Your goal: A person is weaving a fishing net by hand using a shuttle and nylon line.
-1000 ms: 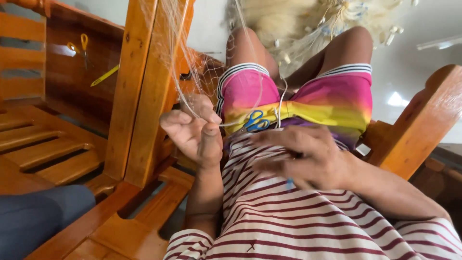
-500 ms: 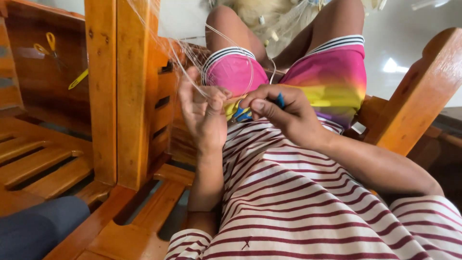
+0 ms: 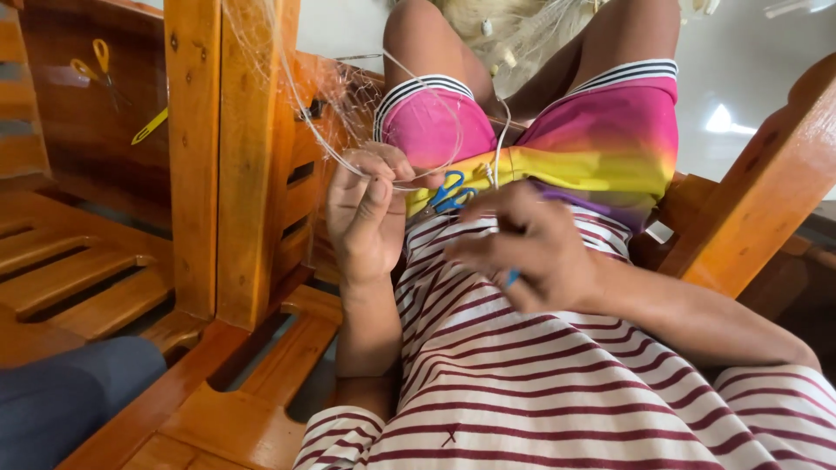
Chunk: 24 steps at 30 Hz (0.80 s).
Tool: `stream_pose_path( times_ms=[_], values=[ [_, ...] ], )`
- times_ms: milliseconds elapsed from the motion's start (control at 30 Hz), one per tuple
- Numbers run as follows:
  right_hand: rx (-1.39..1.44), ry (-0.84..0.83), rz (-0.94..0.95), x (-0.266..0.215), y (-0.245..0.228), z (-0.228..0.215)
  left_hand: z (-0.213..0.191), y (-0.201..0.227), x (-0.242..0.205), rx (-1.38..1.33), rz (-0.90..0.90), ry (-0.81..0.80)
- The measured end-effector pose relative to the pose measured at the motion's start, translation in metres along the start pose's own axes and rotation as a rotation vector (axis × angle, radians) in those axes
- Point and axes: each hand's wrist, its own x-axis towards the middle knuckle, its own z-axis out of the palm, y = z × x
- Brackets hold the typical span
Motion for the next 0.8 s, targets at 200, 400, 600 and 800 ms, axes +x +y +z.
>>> stream_pose_path(
  times_ms=[200,400,600,800],
  values=[
    [-0.015,-0.134,0.064,-0.014,0.003,0.012,0.004,0.004,-0.003,-0.024,-0.013,0.000],
    [0.094,-0.200,0.077,-0.017,-0.007,0.004,-0.004,-0.005,-0.004,0.204,0.117,0.015],
    [-0.079,-0.325,0.027,-0.005,-0.007,0.012,0.009,-0.001,-0.005,0.230,0.093,0.065],
    [-0.025,-0.159,0.309,0.005,0.007,-0.010,-0.001,-0.009,0.007,0.131,0.226,0.115]
  ],
)
